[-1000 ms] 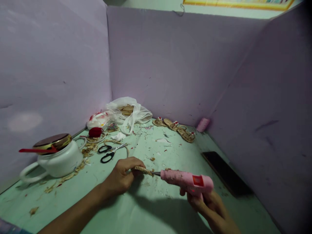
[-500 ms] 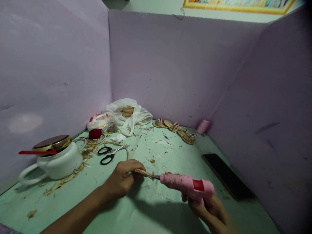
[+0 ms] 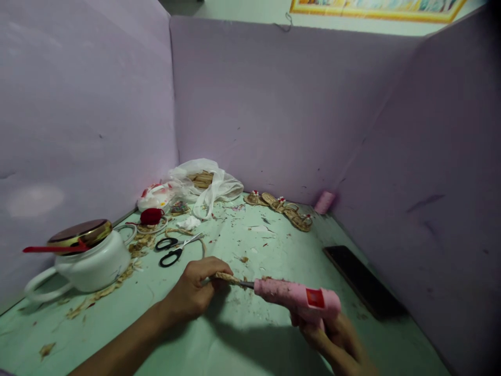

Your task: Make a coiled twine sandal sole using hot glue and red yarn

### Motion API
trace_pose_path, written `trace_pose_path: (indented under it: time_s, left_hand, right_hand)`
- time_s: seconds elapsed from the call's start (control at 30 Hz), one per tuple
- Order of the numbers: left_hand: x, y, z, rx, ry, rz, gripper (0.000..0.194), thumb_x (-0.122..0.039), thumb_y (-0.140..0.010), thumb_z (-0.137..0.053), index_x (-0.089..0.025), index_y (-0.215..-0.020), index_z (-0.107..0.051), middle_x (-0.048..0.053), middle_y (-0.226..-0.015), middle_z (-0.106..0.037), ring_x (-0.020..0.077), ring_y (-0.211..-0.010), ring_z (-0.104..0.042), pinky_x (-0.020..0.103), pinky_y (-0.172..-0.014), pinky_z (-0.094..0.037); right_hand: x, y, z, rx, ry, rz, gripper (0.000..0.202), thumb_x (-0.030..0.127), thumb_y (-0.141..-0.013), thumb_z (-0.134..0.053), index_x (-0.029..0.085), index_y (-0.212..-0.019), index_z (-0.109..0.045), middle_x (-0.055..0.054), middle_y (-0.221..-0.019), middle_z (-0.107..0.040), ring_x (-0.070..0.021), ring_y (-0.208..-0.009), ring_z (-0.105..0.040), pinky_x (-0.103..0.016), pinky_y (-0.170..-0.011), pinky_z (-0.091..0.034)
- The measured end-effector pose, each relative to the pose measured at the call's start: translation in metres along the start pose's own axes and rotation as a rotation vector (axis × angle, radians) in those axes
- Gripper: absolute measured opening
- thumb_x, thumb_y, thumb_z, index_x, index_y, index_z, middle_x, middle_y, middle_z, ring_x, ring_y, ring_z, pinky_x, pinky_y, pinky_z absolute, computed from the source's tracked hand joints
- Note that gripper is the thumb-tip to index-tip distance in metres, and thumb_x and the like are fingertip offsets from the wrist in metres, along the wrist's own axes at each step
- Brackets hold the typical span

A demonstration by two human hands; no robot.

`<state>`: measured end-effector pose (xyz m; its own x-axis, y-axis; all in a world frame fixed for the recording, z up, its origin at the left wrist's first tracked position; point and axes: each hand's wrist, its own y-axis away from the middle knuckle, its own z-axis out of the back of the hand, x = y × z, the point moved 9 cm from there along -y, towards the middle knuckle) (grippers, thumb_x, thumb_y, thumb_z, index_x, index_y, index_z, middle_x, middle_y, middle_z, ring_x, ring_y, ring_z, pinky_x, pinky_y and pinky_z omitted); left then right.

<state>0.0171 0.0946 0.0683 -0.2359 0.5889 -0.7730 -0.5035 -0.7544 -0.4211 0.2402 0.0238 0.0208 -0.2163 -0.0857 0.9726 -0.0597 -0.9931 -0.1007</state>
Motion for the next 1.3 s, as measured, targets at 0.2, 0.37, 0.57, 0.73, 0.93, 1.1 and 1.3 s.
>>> trace_pose_path:
  time_s: [0.2,0.37,0.57,0.73,0.93,1.1,1.3]
  left_hand:
    - [0.003,0.000,0.002,-0.023,0.021,0.049,0.020,-0.012,-0.075,-0.046,-0.013,-0.081,-0.065,0.006,-0.077,-0.065,0.0162,-0.073,-0.058,0.028,-0.068,-0.043]
    - [0.004,0.001,0.001,-0.058,0.154,0.192,0.017,-0.022,-0.075,-0.053,-0.012,-0.078,-0.067,0.009,-0.078,-0.067,0.0189,-0.074,-0.060,0.030,-0.069,-0.045]
    - [0.021,0.012,-0.007,-0.092,0.432,0.418,0.026,-0.029,-0.069,-0.059,-0.007,-0.082,-0.065,0.010,-0.073,-0.066,0.0202,-0.066,-0.060,0.032,-0.063,-0.047]
    - [0.020,0.009,0.005,-0.170,0.414,0.436,0.026,-0.029,-0.066,-0.061,-0.008,-0.079,-0.067,0.008,-0.070,-0.066,0.0196,-0.065,-0.059,0.031,-0.063,-0.047]
    - [0.011,0.005,0.015,-0.238,0.317,0.366,0.020,-0.025,-0.064,-0.062,-0.008,-0.072,-0.069,0.010,-0.072,-0.068,0.0216,-0.070,-0.061,0.029,-0.066,-0.049]
    - [0.017,0.007,0.009,-0.229,0.396,0.354,0.018,-0.022,-0.065,-0.061,-0.009,-0.074,-0.070,0.010,-0.073,-0.069,0.0216,-0.068,-0.063,0.029,-0.062,-0.051]
    - [0.017,0.005,0.009,-0.214,0.373,0.333,0.016,-0.020,-0.067,-0.060,-0.010,-0.075,-0.071,0.009,-0.074,-0.070,0.0219,-0.069,-0.064,0.028,-0.063,-0.051]
  right_hand:
    - [0.005,-0.003,-0.013,0.059,-0.101,0.015,0.029,0.049,-0.075,-0.060,0.021,-0.081,-0.064,-0.001,-0.066,-0.052,-0.0141,-0.060,-0.045,-0.025,-0.053,-0.037]
    - [0.014,-0.028,-0.012,0.014,-0.366,-0.033,0.040,0.054,-0.078,-0.053,0.016,-0.087,-0.061,0.002,-0.049,-0.045,-0.0089,-0.045,-0.033,-0.023,-0.043,-0.024]
    - [0.001,-0.073,-0.001,-0.023,-0.551,-0.211,0.039,0.051,-0.068,-0.066,0.014,-0.077,-0.062,0.005,-0.044,-0.040,-0.0056,-0.041,-0.027,-0.020,-0.042,-0.022]
    - [0.008,-0.070,-0.007,0.069,-0.518,-0.106,0.038,0.052,-0.071,-0.062,0.016,-0.082,-0.062,0.003,-0.047,-0.044,-0.0077,-0.043,-0.031,-0.022,-0.043,-0.022]
    - [0.020,-0.044,-0.019,0.188,-0.265,0.019,0.036,0.049,-0.078,-0.056,0.015,-0.089,-0.061,0.003,-0.053,-0.044,-0.0099,-0.050,-0.031,-0.025,-0.048,-0.022]
    - [0.024,-0.041,-0.025,0.263,-0.262,0.050,0.034,0.048,-0.079,-0.055,0.015,-0.084,-0.062,0.004,-0.054,-0.039,-0.0095,-0.050,-0.030,-0.025,-0.049,-0.023]
    - [0.028,-0.039,-0.026,0.295,-0.253,0.081,0.034,0.048,-0.080,-0.055,0.015,-0.085,-0.062,0.004,-0.058,-0.038,-0.0091,-0.051,-0.031,-0.024,-0.048,-0.023]
